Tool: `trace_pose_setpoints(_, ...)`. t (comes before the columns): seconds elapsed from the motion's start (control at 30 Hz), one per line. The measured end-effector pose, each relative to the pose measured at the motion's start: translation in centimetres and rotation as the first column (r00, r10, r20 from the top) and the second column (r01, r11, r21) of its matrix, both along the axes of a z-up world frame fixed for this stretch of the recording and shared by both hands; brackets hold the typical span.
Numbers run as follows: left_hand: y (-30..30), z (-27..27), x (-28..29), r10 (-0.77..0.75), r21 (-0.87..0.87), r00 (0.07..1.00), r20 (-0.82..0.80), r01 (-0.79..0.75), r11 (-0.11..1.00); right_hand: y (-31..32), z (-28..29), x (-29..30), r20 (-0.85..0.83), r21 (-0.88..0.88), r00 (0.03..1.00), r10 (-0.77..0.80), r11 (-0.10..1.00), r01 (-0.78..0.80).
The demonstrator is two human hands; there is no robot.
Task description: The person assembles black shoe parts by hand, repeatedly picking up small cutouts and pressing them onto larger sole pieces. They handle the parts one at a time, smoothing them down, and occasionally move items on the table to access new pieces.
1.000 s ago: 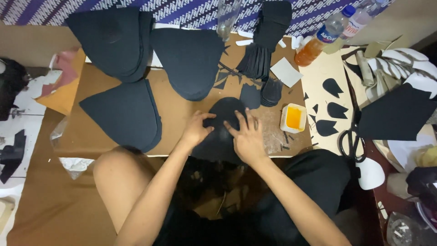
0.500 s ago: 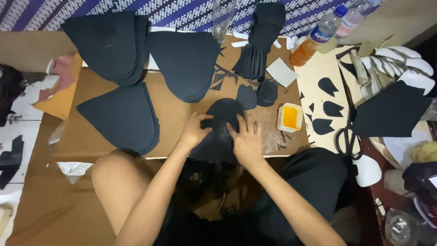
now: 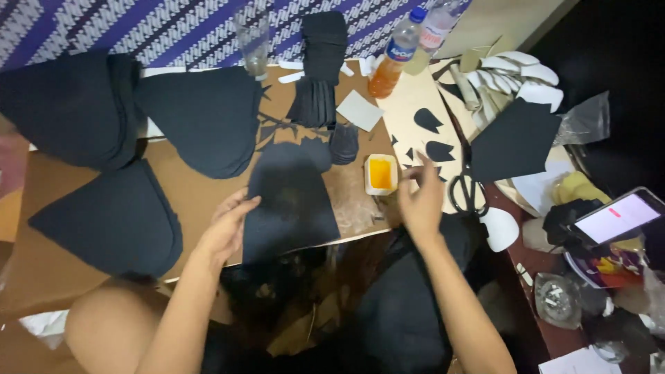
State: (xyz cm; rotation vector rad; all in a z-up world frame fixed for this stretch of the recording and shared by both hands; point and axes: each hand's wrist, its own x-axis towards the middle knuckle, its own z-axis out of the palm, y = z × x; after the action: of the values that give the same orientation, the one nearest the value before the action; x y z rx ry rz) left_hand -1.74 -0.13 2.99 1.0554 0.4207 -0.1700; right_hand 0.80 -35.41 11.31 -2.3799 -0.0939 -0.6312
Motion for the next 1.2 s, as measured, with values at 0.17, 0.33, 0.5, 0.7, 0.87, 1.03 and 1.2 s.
trace_pose_setpoints(0.17, 0.2, -4.1, 0.6, -0.014, 0.087, 0.999, -0.035, 0.017, 0.996, -8.7, -4.3, 6.0, -0.244, -0.045, 0.932, -0.269, 0.963, 0.266)
trace_pose_setpoints(0.33, -0.5, -5.2, 0.7, -0.027, 0.279, 0.997, -0.075, 0.047, 0.959, -10.3, -5.3, 10.9, -0.337, -0.054, 0.904, -0.264, 0.964, 0.261)
trace_pose_setpoints(0.5, 0.5, -8.1, 0.5, -0.010, 0.684, 0.999, 0.043, -0.022, 0.730, -10.0, -6.3, 10.4, -0.418, -0.232, 0.848, -0.327, 0.940, 0.249)
trace_pose_setpoints(0.7, -0.5, -5.3, -0.1, 0.023, 0.775, 0.992, 0.121, -0.109, 0.622, -10.0, -5.5, 10.5, -0.388, -0.239, 0.865, -0.318, 0.941, 0.239)
trace_pose_setpoints(0.87, 0.4, -5.8, -0.1, 0.007, 0.785, 0.997, 0.077, -0.065, 0.616, -9.5, -4.9, 11.2, -0.411, -0.227, 0.854, -0.318, 0.943, 0.243)
trace_pose_setpoints(1.03, 0.4, -6.8, 0.6, -0.028, 0.814, 0.998, 0.058, -0.031, 0.580, -9.0, -4.1, 8.3, -0.460, -0.263, 0.836, -0.300, 0.945, 0.195)
trace_pose_setpoints(1.2, 0.4, -6.0, 0.3, -0.045, 0.807, 0.996, 0.075, -0.034, 0.590, -9.0, -3.7, 7.4, -0.494, -0.234, 0.834, -0.245, 0.962, 0.144)
